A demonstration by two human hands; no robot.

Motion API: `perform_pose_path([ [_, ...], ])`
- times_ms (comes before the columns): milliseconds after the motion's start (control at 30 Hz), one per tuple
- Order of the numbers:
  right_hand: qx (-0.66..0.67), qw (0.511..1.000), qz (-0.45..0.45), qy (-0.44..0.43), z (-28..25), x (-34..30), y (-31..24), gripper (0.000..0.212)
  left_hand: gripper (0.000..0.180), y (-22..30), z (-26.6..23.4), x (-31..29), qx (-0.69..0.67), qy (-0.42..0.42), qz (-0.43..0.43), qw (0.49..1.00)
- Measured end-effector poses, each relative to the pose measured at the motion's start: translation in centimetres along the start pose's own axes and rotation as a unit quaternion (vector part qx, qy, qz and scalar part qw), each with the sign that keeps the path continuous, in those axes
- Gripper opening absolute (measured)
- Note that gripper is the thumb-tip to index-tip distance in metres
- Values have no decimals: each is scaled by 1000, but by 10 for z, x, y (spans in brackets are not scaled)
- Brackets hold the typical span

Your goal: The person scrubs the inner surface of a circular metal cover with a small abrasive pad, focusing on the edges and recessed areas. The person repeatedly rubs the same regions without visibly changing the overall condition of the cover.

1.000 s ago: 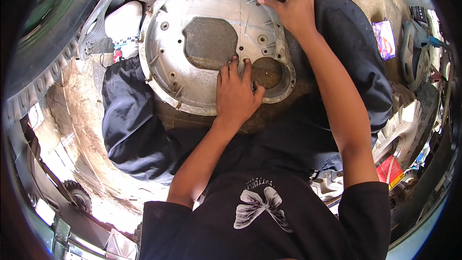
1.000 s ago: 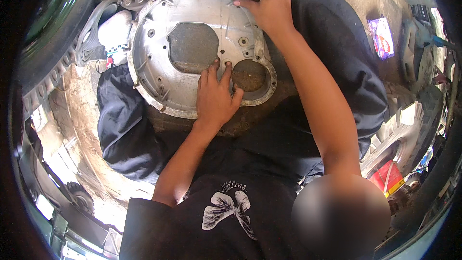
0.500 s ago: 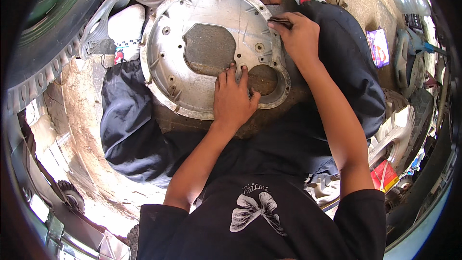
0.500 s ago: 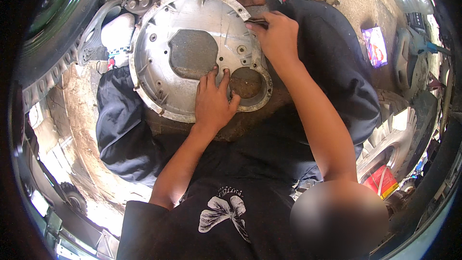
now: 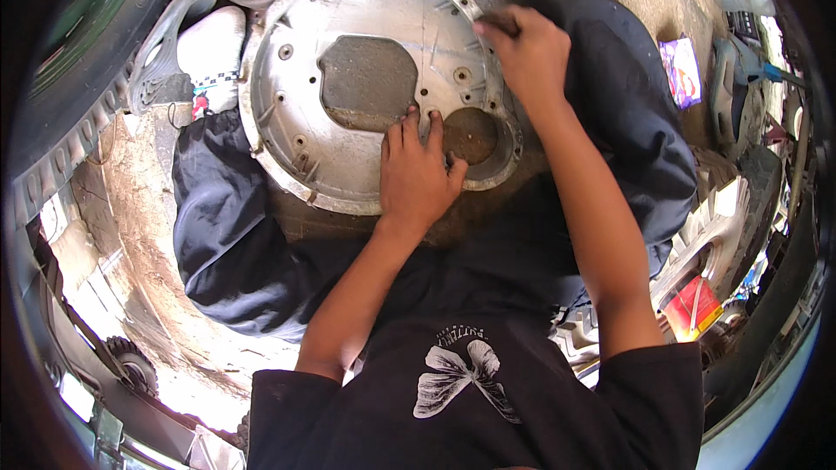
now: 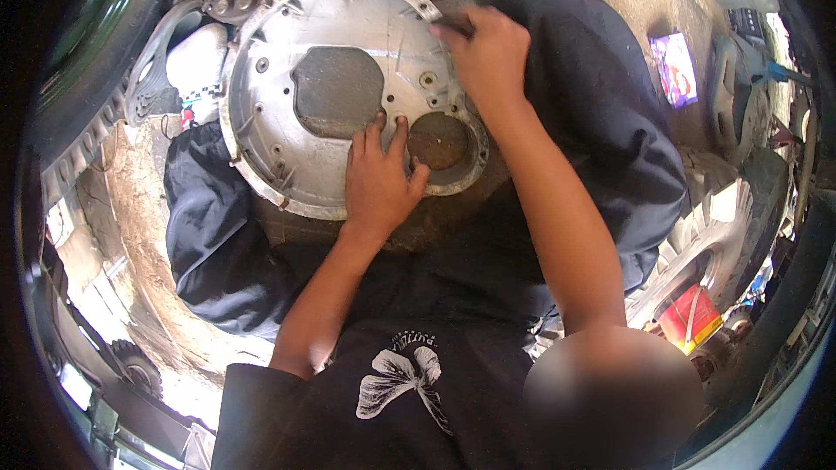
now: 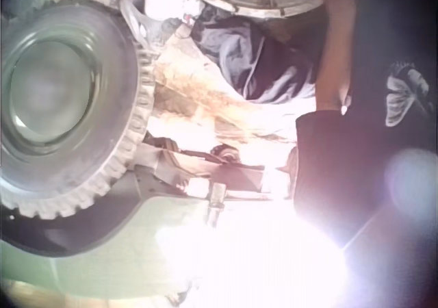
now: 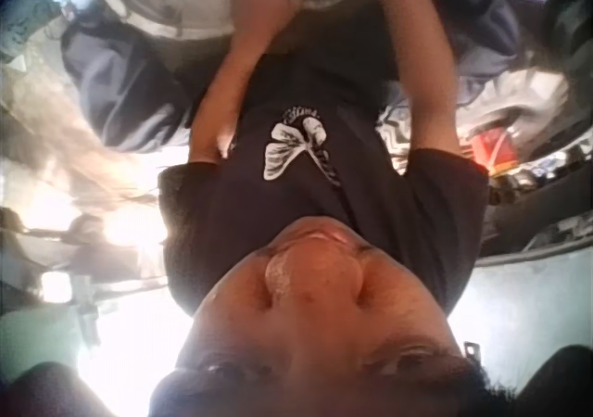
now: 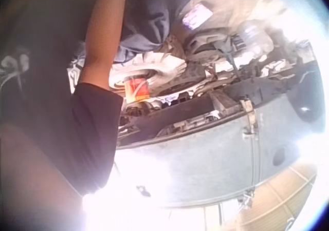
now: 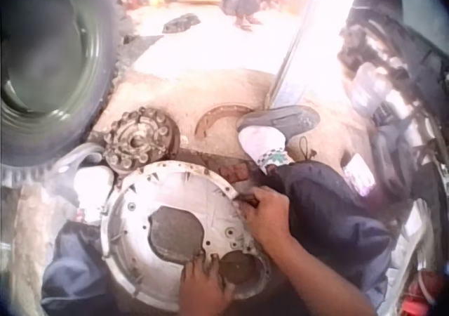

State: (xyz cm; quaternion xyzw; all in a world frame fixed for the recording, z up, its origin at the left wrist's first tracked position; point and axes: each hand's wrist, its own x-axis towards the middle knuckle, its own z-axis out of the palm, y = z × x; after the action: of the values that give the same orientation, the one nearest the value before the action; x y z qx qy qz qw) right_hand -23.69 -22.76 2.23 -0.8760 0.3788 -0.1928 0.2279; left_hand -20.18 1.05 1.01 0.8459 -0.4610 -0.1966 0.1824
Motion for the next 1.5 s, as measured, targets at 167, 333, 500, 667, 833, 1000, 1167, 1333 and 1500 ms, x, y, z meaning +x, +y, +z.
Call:
perform_pose_path([
  [167,79,994,78,-16,5,21,-3,33,74,1,-4,2,-15,-14,-3,1000],
  [333,98,991,90,-6,0,-13,1,35,73,0,-1,0,-14,-9,-12,1000],
  [500,51,997,59,8,15,28,-7,33,73,0,-3,3,-18,-8,7,1000],
  [667,44,995,79,-44,-4,-12,4,29,72,-2,-4,4,-24,-10,-9,1000],
  [833,50,995,82,-33,-10,-6,-3,31,71,-1,0,2,-15,1,0,1000],
  [1000,64,995,71,-24,2,11,-1,32,71,0,-3,4,-38,-1,2,999],
  [1167,105,985,132,-29,-8,-25,12,32,73,-2,-1,1,-19,4,2,1000],
  [1333,73,994,82,-2,9,16,-7,33,69,0,-2,3,-16,16,4,1000],
  [1500,77,995,57,8,2,-4,-1,30,71,-1,-2,3,-38,3,-9,999],
])
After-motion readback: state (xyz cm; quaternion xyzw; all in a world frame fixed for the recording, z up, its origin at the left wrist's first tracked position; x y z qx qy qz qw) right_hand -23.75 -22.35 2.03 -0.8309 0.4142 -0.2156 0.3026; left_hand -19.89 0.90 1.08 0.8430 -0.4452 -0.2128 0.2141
